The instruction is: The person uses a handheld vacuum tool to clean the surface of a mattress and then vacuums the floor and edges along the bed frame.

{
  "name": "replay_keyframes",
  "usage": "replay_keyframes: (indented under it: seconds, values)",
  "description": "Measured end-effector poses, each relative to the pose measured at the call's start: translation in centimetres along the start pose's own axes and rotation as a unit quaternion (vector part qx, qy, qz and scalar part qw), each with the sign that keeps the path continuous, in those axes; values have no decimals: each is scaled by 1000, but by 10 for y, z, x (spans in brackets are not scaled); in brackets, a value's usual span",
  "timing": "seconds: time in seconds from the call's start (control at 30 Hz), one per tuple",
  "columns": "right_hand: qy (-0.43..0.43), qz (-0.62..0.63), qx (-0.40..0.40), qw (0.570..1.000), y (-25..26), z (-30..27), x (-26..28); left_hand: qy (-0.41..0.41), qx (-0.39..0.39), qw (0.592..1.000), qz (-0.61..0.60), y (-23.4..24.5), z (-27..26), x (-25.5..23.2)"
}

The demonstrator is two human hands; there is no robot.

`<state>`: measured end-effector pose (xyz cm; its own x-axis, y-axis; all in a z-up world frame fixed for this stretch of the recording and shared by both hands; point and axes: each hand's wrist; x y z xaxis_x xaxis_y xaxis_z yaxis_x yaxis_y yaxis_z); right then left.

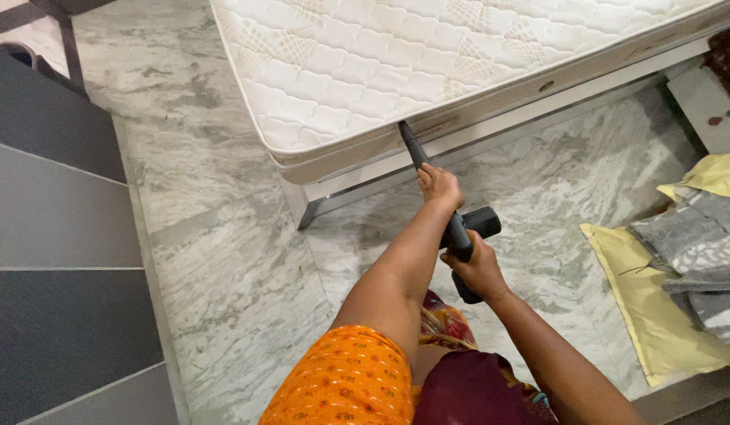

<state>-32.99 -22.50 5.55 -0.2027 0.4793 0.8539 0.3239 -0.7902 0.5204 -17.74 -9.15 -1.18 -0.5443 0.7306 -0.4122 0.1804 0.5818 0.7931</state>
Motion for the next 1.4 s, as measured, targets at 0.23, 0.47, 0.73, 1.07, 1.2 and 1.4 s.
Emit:
replay_keyframes:
  seconds: [0.23,0.47,0.73,1.07,1.2,1.4]
  values:
    - [-9,24,8,1000,-13,-11,-8,85,40,992,-80,28,-31,11]
    - [12,60,34,998,-16,-18,-2,155,-30,974,-164,-1,-9,32]
    - [56,-2,77,995,-36,-28,7,265,-81,898,-342,-5,-13,78]
    - [60,11,159,985,-61,-39,13,285,-83,893,-340,14,-45,136]
    - [48,-13,201,978,-58,-53,8,326,-108,842,-416,13,-78,136]
    - [70,-38,231,970,-61,-50,-16,284,-14,940,-189,-10,-75,150]
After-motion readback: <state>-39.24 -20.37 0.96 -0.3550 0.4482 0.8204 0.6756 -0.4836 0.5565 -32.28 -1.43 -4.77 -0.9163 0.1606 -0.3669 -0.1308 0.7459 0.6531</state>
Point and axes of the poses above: each hand's wrist, its own z-axis towards the middle knuckle, its own y-axis out of the back of the hand, x = y × z, and after that the axes turned 5 degrees about y, right-handed
